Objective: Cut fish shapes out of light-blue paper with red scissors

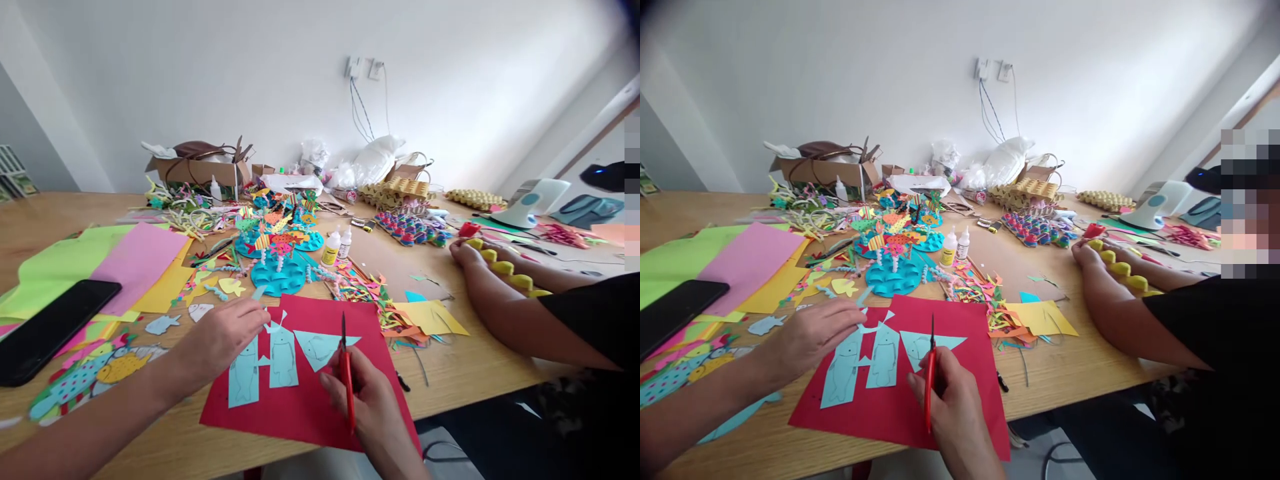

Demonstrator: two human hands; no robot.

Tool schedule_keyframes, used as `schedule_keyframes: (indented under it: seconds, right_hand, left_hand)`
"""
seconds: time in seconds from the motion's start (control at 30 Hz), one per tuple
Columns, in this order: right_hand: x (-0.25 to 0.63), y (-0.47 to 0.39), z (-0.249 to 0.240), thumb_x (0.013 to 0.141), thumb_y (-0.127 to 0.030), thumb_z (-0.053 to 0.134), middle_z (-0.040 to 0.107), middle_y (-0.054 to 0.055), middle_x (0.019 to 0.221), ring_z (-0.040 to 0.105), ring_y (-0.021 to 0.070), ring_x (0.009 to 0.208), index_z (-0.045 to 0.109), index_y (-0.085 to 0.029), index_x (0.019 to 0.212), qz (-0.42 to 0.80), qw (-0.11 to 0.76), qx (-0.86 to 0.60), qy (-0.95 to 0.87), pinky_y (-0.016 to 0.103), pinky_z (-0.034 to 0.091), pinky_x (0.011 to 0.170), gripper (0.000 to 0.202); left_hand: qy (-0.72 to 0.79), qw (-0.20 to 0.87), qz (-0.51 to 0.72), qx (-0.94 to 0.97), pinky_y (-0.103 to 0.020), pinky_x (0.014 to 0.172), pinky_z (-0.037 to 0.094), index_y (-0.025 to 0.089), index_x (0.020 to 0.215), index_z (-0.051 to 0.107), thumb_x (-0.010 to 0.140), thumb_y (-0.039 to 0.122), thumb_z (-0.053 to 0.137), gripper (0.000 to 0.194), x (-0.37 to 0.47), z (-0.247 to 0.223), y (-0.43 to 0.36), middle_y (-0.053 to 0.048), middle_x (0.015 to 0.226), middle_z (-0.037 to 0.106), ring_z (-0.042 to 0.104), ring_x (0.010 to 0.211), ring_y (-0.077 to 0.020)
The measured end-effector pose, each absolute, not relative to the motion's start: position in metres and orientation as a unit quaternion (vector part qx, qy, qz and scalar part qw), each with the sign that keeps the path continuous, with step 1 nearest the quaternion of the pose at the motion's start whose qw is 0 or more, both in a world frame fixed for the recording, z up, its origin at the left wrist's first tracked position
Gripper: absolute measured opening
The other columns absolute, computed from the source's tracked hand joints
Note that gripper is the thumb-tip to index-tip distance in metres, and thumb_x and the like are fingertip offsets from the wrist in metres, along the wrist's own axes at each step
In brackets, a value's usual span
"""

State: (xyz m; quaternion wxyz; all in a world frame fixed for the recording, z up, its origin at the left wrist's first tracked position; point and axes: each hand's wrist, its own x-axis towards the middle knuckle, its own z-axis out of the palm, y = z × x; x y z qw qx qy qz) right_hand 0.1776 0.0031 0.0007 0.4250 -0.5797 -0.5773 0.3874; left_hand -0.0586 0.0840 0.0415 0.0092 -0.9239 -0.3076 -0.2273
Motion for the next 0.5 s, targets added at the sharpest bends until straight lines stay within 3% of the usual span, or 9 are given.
schedule_keyframes:
  seconds: [0.07, 0.23, 0.5]
  right_hand:
    - [0.174, 0.006, 0.008, 0.074, -0.036, 0.065, 0.057, 0.001, 0.068, 0.051, 0.0149, 0.059, 0.056, -0.018, 0.081, 0.391, 0.480, -0.556, -0.555, 0.024, 0.041, 0.054, 0.021]
    - [0.155, 0.012, 0.025, 0.069, -0.029, 0.066, 0.051, -0.004, 0.060, 0.046, 0.0130, 0.054, 0.059, -0.019, 0.093, 0.439, 0.507, -0.504, -0.544, 0.023, 0.038, 0.050, 0.028]
    - [0.154, 0.023, 0.029, 0.068, -0.021, 0.061, 0.055, -0.001, 0.067, 0.052, 0.0140, 0.062, 0.050, -0.020, 0.076, 0.426, 0.497, -0.492, -0.574, 0.023, 0.042, 0.055, 0.014]
  left_hand:
    - [-0.279, 0.028, -0.268, -0.922, -0.031, 0.082, 0.055, 0.017, 0.105, 0.064, 0.094, 0.014, 0.038, 0.028, -0.054, 0.046, 0.075, -0.008, 0.096, 0.070, 0.065, 0.093, -0.0199]
    - [-0.263, -0.008, -0.357, -0.896, -0.024, 0.081, 0.057, 0.019, 0.107, 0.063, 0.095, 0.017, 0.037, 0.028, -0.029, 0.048, 0.051, -0.007, 0.096, 0.073, 0.069, 0.090, -0.0163]
    - [-0.325, -0.247, -0.345, -0.845, -0.027, 0.082, 0.058, 0.026, 0.115, 0.063, 0.085, 0.014, 0.046, 0.037, -0.010, 0.044, 0.047, -0.005, 0.107, 0.074, 0.069, 0.095, -0.0189]
